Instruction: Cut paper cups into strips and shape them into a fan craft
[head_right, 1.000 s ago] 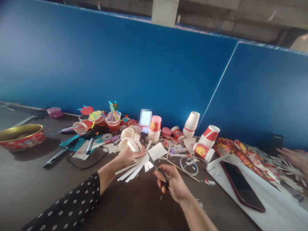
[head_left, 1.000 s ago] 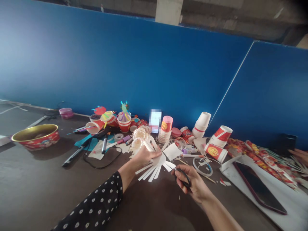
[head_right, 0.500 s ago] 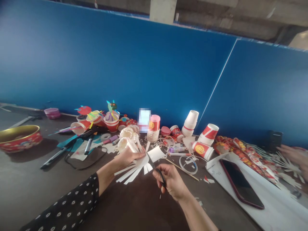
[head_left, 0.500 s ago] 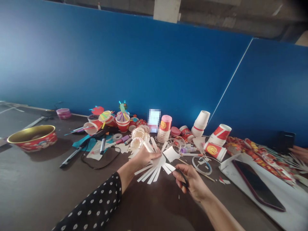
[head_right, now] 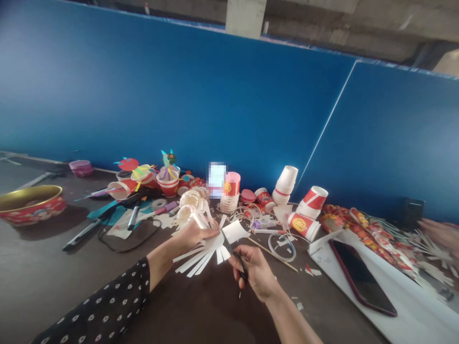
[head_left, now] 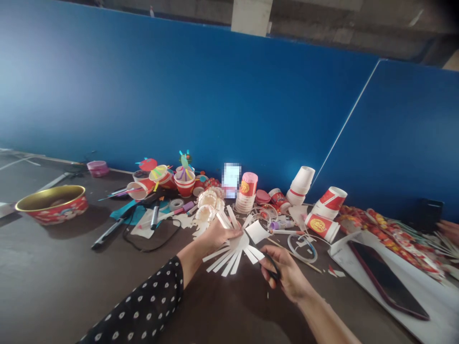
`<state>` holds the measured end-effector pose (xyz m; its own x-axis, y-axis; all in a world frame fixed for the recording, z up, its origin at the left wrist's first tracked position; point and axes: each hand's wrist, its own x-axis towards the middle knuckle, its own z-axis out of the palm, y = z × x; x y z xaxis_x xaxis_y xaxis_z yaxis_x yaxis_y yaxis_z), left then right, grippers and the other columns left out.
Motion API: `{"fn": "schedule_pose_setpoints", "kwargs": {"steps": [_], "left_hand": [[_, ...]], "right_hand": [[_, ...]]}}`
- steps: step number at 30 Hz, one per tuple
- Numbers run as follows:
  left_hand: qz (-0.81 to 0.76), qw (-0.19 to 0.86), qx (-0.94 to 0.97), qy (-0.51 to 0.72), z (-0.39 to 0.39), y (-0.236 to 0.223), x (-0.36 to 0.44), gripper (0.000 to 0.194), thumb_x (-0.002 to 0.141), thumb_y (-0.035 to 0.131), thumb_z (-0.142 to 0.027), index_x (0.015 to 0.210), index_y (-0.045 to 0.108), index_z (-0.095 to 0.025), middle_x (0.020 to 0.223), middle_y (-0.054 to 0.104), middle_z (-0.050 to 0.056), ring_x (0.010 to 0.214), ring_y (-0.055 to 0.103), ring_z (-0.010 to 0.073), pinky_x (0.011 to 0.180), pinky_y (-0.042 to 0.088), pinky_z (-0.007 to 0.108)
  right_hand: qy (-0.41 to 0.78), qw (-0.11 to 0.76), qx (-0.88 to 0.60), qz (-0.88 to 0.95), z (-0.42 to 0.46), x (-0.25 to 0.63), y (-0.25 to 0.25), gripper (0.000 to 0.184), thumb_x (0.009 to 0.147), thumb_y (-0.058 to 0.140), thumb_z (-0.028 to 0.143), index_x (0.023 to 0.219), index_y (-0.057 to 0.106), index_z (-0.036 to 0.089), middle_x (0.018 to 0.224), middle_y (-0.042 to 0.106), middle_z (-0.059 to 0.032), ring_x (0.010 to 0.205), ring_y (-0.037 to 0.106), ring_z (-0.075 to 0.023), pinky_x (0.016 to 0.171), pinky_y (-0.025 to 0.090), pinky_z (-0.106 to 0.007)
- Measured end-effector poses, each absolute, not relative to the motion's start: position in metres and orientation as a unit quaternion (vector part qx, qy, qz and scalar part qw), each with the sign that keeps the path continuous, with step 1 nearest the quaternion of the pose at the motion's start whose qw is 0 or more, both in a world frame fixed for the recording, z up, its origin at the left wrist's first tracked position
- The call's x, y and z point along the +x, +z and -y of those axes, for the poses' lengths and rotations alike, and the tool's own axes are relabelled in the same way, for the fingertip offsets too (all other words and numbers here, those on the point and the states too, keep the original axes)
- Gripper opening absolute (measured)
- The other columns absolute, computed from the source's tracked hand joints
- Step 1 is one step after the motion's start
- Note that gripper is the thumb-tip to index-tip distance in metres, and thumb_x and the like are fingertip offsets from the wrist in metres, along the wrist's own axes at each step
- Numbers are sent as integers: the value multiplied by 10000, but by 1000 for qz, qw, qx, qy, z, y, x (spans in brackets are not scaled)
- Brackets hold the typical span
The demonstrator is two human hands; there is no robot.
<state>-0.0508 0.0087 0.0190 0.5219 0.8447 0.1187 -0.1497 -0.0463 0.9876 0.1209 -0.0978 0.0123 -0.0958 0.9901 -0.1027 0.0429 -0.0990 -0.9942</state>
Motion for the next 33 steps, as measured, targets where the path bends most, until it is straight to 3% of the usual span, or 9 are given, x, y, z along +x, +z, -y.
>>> {"fn": "schedule_pose_setpoints", "kwargs": {"steps": [8,11,14,17,19,24,33], "left_hand": [[-302,608,634,371,-7,23,-53,252,581,751,-311,675,619,-118,653,606,26,619,537,136,601,421,255],[-308,615,620,377,-8,23,-54,274,561,764,-304,704,628,-114,676,622,36,637,558,146,619,435,262],[-321,628,592,390,-9,21,-55,294,542,773,-269,745,639,-104,741,646,58,697,585,163,677,456,280],[-330,630,578,400,-11,18,-56,274,560,758,-251,759,638,-105,786,660,67,729,600,172,707,466,294],[-335,620,585,402,-13,16,-56,245,577,744,-251,745,635,-110,774,660,62,718,603,173,704,470,297],[-338,610,597,397,-14,12,-55,221,580,736,-240,716,624,-107,741,649,61,690,596,169,690,468,290],[-361,598,578,423,-5,23,-53,174,561,704,-189,675,605,-102,690,627,58,653,578,166,641,460,289]], "right_hand": [[506,429,-527,532,101,119,17,267,671,653,395,638,533,159,414,418,88,339,295,-30,321,233,-151],[493,426,-540,533,97,119,12,233,670,648,378,698,561,163,444,419,80,376,333,-54,343,270,-167],[397,422,-605,547,90,126,7,233,711,595,402,751,584,173,477,450,59,405,392,-91,386,324,-207],[165,361,-679,617,86,136,8,219,718,585,356,860,607,192,557,563,19,528,519,-159,517,374,-255],[87,298,-715,627,86,141,13,277,765,522,337,1007,576,213,649,640,-3,628,589,-198,580,377,-269],[17,151,-778,609,90,149,26,284,815,471,344,1063,563,243,830,704,-53,764,642,-250,594,363,-281],[-21,57,-793,606,91,158,21,407,809,452,126,1197,556,188,996,631,-125,885,617,-231,659,399,-276]]}}
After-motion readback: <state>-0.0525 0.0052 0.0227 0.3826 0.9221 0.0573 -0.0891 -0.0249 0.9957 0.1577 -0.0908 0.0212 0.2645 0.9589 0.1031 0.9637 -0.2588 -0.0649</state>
